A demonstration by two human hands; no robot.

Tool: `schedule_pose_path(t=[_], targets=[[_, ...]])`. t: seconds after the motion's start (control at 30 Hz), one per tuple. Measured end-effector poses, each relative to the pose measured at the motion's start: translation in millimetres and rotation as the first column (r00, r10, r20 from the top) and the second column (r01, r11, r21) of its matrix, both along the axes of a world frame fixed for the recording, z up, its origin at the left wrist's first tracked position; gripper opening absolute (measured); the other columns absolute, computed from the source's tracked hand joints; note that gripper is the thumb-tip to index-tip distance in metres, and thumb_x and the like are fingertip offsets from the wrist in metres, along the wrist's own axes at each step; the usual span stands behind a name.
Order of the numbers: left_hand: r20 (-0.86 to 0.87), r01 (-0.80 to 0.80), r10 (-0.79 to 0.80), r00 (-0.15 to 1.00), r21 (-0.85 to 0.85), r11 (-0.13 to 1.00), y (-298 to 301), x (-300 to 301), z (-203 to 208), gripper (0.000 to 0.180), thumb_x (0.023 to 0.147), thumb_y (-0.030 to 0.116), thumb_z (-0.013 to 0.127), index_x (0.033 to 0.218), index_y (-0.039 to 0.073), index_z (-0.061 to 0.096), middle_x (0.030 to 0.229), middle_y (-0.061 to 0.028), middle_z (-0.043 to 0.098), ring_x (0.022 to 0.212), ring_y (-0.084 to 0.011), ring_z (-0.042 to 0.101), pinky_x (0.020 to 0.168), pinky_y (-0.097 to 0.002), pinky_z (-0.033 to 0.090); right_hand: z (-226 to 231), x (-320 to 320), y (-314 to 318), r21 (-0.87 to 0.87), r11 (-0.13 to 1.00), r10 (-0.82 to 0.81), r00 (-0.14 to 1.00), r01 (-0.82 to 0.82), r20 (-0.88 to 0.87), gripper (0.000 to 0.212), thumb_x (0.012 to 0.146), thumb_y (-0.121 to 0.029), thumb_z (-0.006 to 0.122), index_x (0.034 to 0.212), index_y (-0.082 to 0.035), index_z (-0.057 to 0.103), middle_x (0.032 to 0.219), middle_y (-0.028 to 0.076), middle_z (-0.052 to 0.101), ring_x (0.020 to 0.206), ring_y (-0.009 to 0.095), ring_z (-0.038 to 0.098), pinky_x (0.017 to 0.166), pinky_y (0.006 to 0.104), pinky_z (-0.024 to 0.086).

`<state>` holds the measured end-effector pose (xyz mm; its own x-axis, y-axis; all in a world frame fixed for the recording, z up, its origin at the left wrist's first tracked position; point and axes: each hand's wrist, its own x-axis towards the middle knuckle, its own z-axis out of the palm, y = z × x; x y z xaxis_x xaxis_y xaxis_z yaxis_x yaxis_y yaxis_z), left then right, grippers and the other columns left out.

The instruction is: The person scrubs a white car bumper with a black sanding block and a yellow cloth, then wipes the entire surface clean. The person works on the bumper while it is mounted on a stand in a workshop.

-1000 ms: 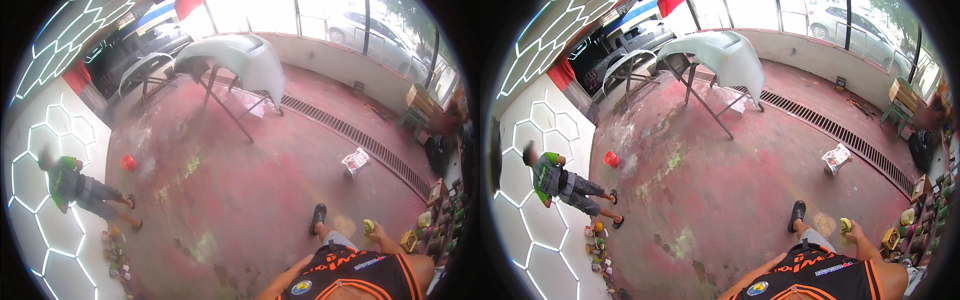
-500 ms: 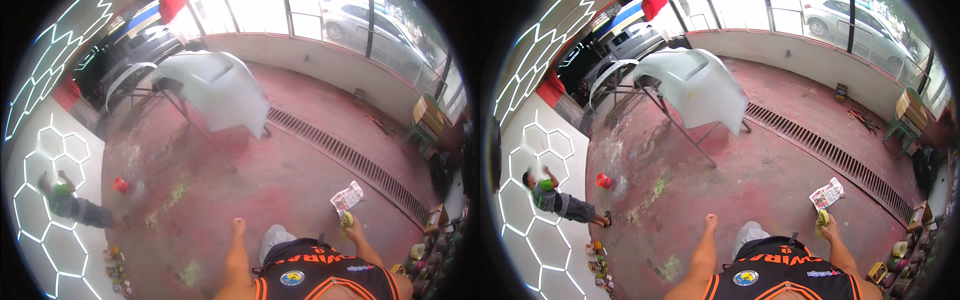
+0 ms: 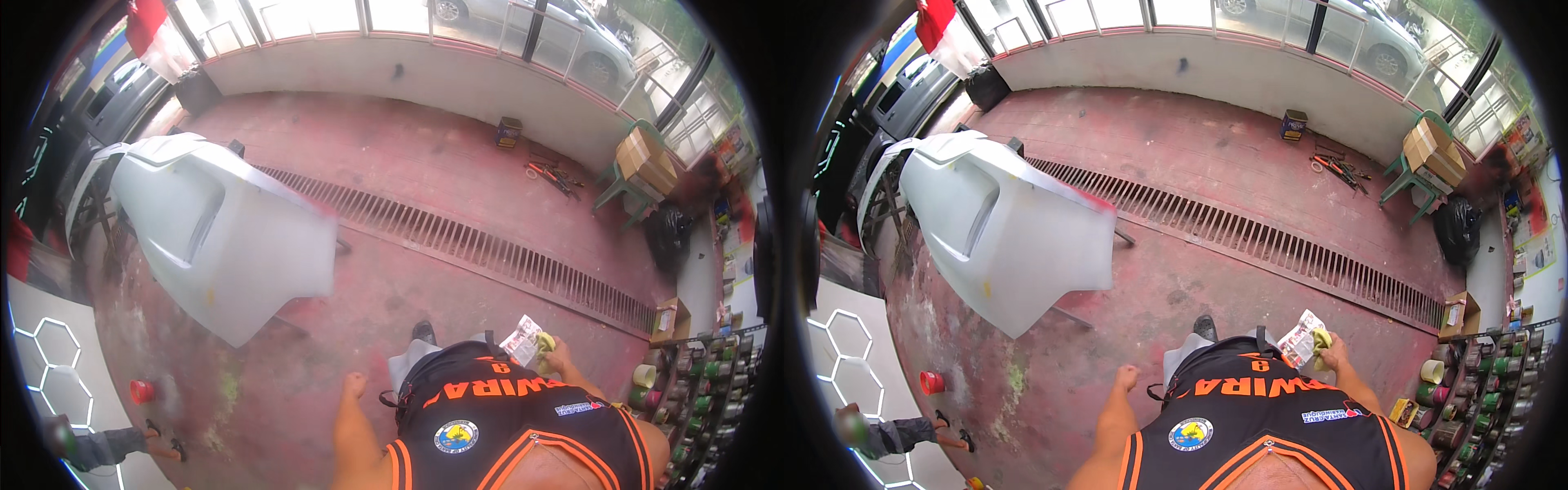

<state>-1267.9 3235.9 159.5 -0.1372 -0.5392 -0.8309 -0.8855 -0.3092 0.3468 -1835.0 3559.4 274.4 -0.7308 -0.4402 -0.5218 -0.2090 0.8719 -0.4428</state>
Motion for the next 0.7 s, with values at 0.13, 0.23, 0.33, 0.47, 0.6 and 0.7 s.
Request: schedule_pose_path(t=[0.13,0.23,0.33,0.47,0.6,0.7], targets=[[-0.232,-0.068,0.003,0.973,-0.271,0.96,-154,-125,9,0.044,0.086,0.031,0.068,0.12,0.002,0.068,0.118,-0.0243,0.069,0.113,-0.0378,0.066,0.097,-0.0439,0.051,-25,-44,-95,-0.15,0.971,-0.169,0.977,0.188,0.132,0.052,0.069,-0.004,0.072,0.121,-0.006,0.066,0.109,0.013,0.073,0.107,0.027,0.069,0.093,0.0381,0.053],[-0.292,-0.015,-0.087,0.952,-0.331,0.944,-255,-240,30,0.044,0.088,0.026,0.068,0.123,-0.001,0.064,0.113,-0.0207,0.071,0.102,-0.029,0.069,0.087,-0.039,0.055,-32,-63,-170,-0.112,0.966,-0.199,0.949,0.231,0.243,0.05,0.067,-0.004,0.078,0.116,-0.003,0.066,0.106,0.014,0.072,0.097,0.025,0.071,0.085,0.0376,0.056],[-0.472,-0.106,-0.023,0.881,-0.244,0.964,-330,-328,25,0.046,0.087,0.03,0.07,0.123,0.0,0.065,0.117,-0.0233,0.07,0.111,-0.0343,0.067,0.096,-0.0414,0.051,-77,-120,-238,0.034,0.999,0.038,0.992,-0.042,0.119,0.057,0.063,-0.016,0.086,0.115,-0.004,0.068,0.104,0.009,0.073,0.095,0.021,0.07,0.084,0.0382,0.055],[-0.536,-0.223,0.163,0.828,-0.049,0.974,-412,-403,56,0.042,0.09,0.03,0.071,0.122,0.002,0.066,0.108,-0.0136,0.071,0.1,-0.0237,0.069,0.078,-0.0373,0.056,-112,-200,-367,-0.079,0.997,-0.013,0.986,0.026,0.164,0.054,0.065,-0.011,0.084,0.115,-0.005,0.068,0.106,0.012,0.074,0.098,0.023,0.07,0.086,0.0365,0.054],[-0.413,-0.335,0.342,0.844,0.093,0.938,-494,-420,88,0.035,0.094,0.03,0.066,0.123,0.01,0.062,0.107,-0.003,0.068,0.09,-0.0133,0.066,0.07,-0.0318,0.052,-94,-273,-525,-0.076,0.997,0.021,0.99,-0.01,0.143,0.055,0.065,-0.007,0.082,0.118,-0.007,0.068,0.107,0.013,0.074,0.101,0.027,0.071,0.089,0.0387,0.054],[-0.45,-0.566,0.576,0.682,0.172,0.806,-542,-424,87,0.036,0.095,0.031,0.066,0.123,0.01,0.061,0.11,-0.0072,0.068,0.095,-0.0168,0.066,0.072,-0.0332,0.053,-60,-318,-668,-0.025,0.982,0.19,0.977,-0.189,0.1,0.04,0.074,0.0,0.072,0.114,-0.002,0.065,0.099,0.013,0.071,0.091,0.023,0.07,0.083,0.0388,0.057]])
